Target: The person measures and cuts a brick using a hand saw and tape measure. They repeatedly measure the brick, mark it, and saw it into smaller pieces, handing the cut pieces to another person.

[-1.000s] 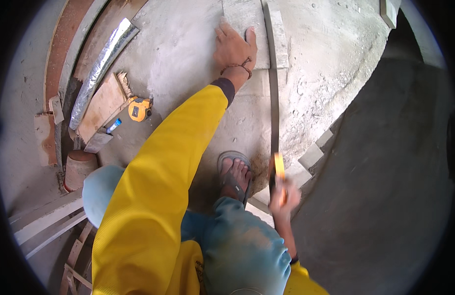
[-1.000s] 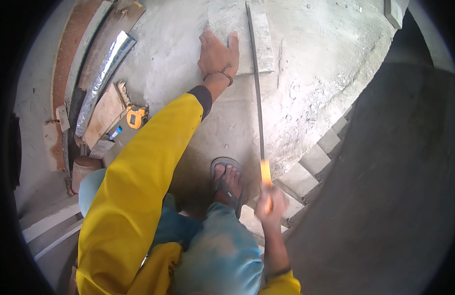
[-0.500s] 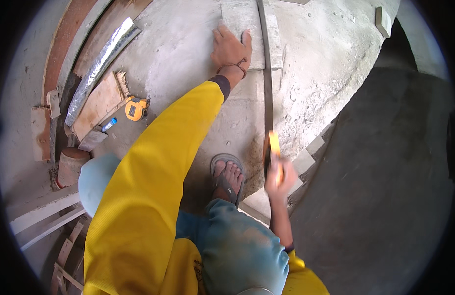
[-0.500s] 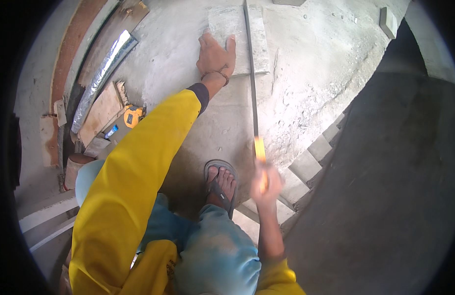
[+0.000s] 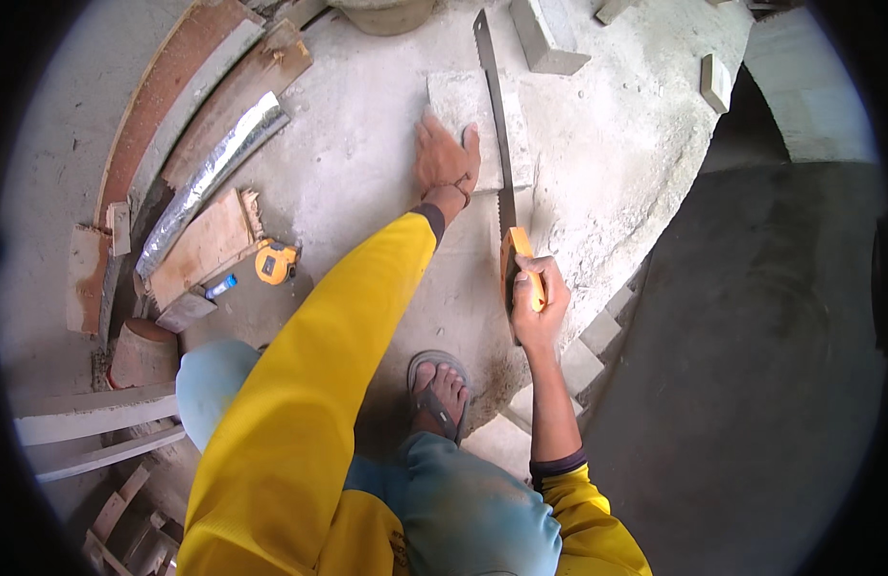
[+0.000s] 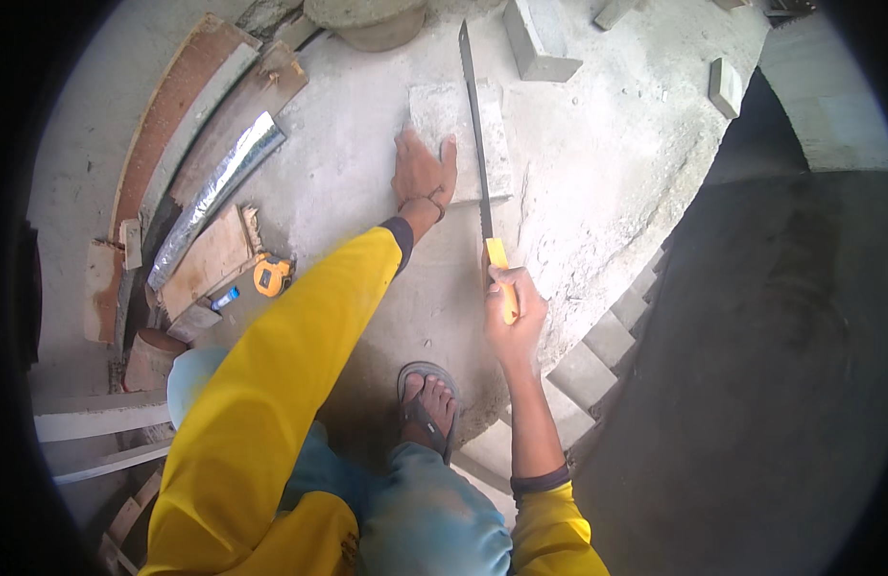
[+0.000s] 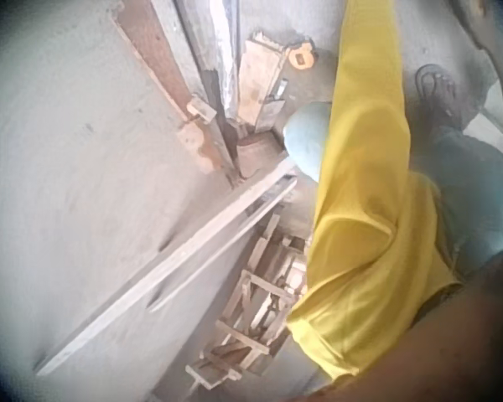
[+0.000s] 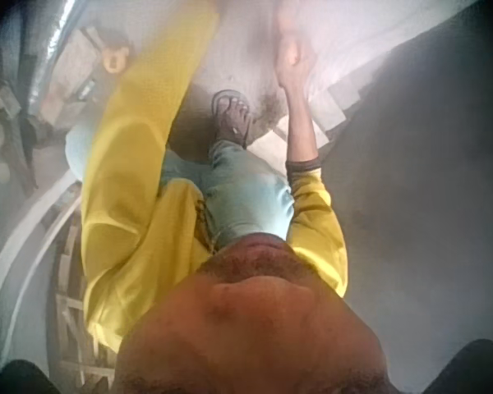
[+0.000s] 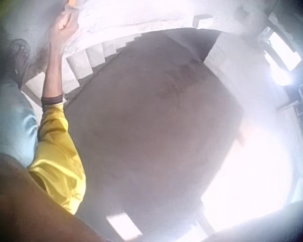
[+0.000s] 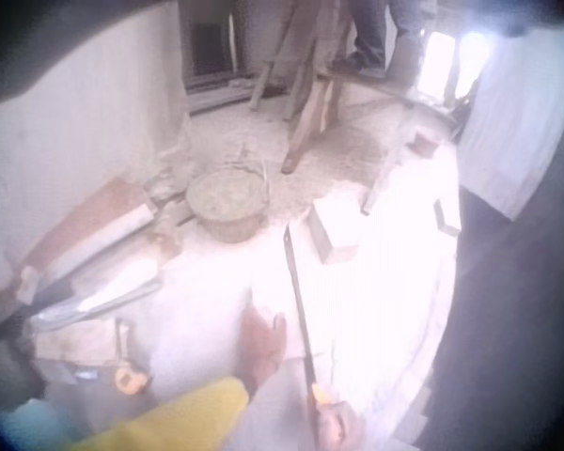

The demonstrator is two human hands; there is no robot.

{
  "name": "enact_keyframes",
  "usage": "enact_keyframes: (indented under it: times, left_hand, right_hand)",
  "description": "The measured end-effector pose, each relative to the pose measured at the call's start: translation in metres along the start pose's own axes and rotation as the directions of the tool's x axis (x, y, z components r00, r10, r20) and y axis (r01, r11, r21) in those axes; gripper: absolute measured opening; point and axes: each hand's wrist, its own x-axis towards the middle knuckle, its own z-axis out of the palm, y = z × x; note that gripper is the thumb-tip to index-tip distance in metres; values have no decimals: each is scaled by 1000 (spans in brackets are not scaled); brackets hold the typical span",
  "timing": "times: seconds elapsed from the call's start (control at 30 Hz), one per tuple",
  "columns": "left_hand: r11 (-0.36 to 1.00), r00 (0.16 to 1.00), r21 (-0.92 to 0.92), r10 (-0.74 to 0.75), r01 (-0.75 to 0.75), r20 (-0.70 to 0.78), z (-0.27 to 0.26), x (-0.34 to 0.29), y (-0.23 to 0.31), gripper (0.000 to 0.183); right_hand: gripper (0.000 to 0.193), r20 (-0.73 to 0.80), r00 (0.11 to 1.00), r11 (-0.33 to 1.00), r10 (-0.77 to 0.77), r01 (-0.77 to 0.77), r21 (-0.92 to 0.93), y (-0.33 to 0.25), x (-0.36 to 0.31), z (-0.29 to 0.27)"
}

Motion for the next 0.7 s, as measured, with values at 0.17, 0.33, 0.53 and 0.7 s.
enact_keyframes:
  times: [0.17,0.33,0.53,0.7]
  left_hand:
    - [999,996,35,26,-23,-80,3,0,-10,80]
    - [996,990,-81,-31,42,136,-3,10,-2,95]
    - [984,851,22,140,-175,506,-31,107,-7,131]
    - [952,832,-108,304,-287,464,-56,111,-22,123]
  right_hand:
    - [7,81,976,976,202,-208,69,-123,20,-53]
    - [14,-202,979,1000,-27,23,-21,-128,-19,-109]
    - [13,-315,927,893,-205,46,-448,-65,-56,-76]
    - [11,-278,953,797,-118,-76,-600,10,-33,-28]
